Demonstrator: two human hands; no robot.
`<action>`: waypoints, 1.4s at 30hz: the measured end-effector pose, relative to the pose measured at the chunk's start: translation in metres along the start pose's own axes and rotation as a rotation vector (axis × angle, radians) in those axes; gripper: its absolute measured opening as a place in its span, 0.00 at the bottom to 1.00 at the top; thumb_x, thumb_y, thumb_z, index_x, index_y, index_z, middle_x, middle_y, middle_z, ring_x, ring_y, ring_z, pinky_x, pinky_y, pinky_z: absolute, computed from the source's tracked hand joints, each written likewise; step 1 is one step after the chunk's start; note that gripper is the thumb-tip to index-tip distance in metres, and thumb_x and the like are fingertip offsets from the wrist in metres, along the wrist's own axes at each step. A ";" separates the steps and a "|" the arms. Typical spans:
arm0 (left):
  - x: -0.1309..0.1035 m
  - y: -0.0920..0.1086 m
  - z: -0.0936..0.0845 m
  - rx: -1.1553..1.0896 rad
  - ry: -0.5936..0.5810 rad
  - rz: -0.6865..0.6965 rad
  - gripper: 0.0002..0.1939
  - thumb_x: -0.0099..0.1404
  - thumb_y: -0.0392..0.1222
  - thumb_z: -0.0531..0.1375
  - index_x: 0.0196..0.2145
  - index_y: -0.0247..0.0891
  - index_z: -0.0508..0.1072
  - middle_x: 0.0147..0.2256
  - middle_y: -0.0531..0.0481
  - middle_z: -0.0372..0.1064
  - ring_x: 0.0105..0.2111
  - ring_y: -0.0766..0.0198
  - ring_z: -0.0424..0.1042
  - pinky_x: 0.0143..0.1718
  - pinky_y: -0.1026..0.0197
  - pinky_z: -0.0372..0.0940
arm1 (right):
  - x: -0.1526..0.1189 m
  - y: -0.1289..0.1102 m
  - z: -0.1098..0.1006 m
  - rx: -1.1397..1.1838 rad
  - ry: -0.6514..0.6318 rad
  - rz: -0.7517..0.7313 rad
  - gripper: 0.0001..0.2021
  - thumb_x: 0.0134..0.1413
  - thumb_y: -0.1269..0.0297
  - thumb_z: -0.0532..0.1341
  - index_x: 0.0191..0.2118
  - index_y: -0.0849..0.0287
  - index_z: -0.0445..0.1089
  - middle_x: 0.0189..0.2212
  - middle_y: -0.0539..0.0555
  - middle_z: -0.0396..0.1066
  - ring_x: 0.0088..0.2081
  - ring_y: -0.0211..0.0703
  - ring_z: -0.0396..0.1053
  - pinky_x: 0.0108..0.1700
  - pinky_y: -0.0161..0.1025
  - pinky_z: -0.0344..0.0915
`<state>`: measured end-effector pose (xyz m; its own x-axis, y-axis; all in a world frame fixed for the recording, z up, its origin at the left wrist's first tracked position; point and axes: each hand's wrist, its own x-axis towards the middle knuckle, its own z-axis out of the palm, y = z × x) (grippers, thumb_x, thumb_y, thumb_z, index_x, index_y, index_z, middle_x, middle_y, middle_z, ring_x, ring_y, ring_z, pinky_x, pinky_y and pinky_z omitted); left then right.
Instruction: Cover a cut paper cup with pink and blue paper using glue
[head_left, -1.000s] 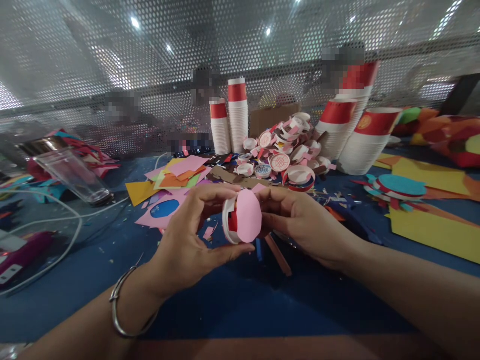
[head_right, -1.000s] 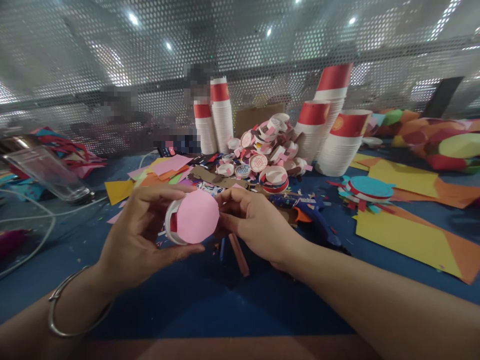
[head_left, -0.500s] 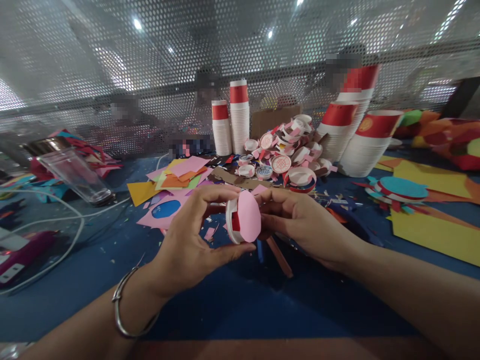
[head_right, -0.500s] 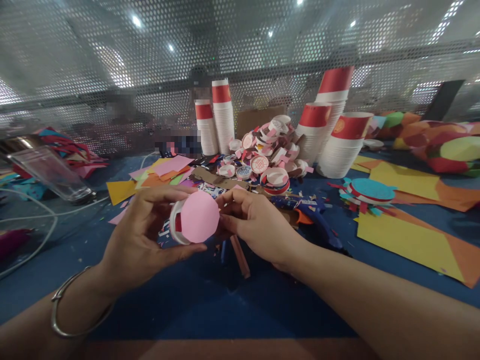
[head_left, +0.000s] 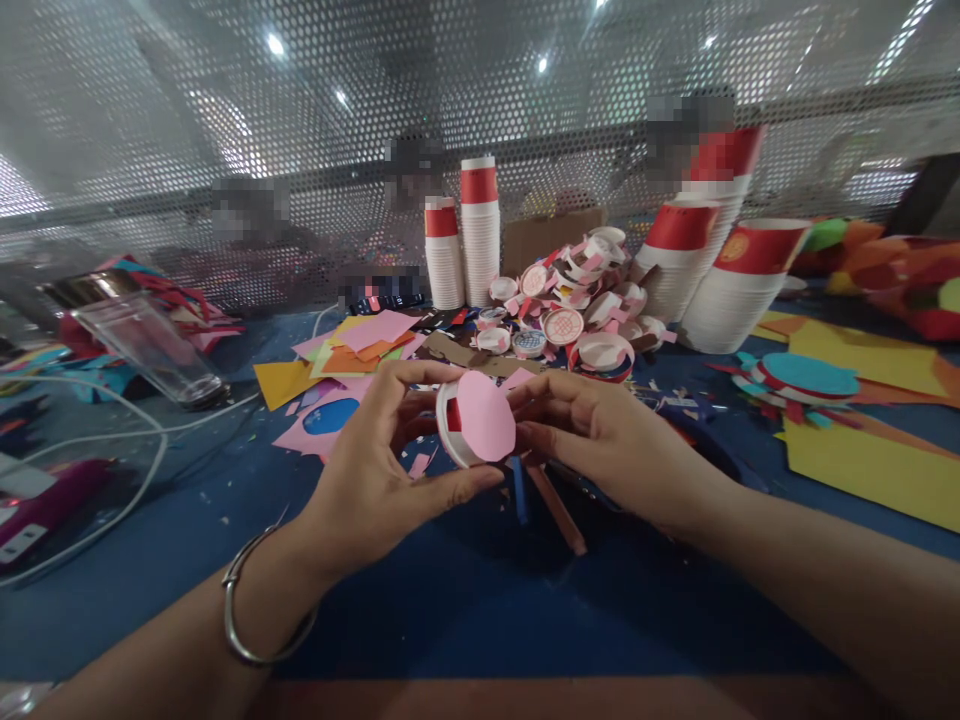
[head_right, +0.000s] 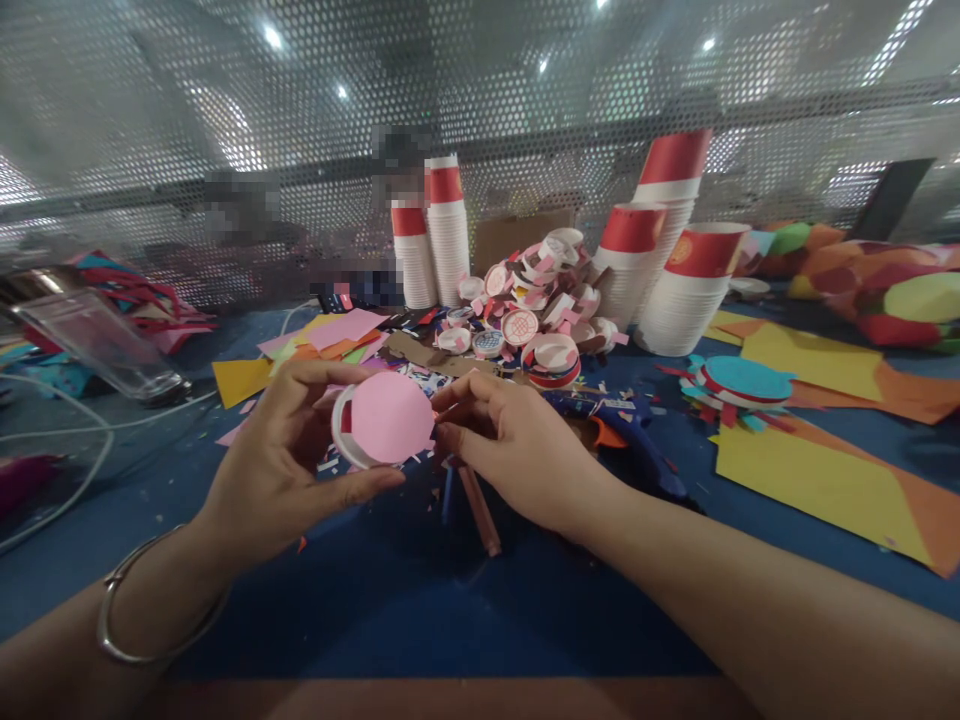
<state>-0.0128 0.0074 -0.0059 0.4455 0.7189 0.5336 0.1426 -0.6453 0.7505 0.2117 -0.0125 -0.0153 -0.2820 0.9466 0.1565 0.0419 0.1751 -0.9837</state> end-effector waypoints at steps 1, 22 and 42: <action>0.000 0.000 0.000 0.024 0.017 0.014 0.36 0.51 0.38 0.77 0.54 0.47 0.67 0.51 0.48 0.72 0.49 0.57 0.76 0.51 0.54 0.74 | 0.000 0.000 -0.001 -0.075 0.023 -0.040 0.07 0.62 0.68 0.63 0.45 0.57 0.69 0.43 0.53 0.78 0.41 0.41 0.76 0.47 0.40 0.73; 0.002 0.001 0.002 0.094 0.070 0.099 0.35 0.51 0.38 0.78 0.53 0.45 0.67 0.53 0.45 0.69 0.53 0.54 0.73 0.51 0.52 0.74 | -0.009 -0.006 0.002 -0.259 0.166 -0.192 0.05 0.64 0.67 0.63 0.45 0.52 0.73 0.44 0.53 0.78 0.46 0.49 0.76 0.49 0.46 0.71; 0.006 -0.004 0.000 -0.078 0.001 -0.045 0.33 0.51 0.40 0.77 0.51 0.45 0.68 0.50 0.47 0.72 0.50 0.55 0.75 0.47 0.54 0.75 | -0.005 -0.002 0.007 0.265 0.130 0.004 0.08 0.59 0.67 0.67 0.45 0.55 0.74 0.41 0.51 0.78 0.42 0.39 0.75 0.47 0.38 0.73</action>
<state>-0.0112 0.0143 -0.0060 0.4394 0.7468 0.4992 0.0930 -0.5906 0.8016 0.2066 -0.0189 -0.0147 -0.1564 0.9769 0.1454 -0.2134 0.1103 -0.9707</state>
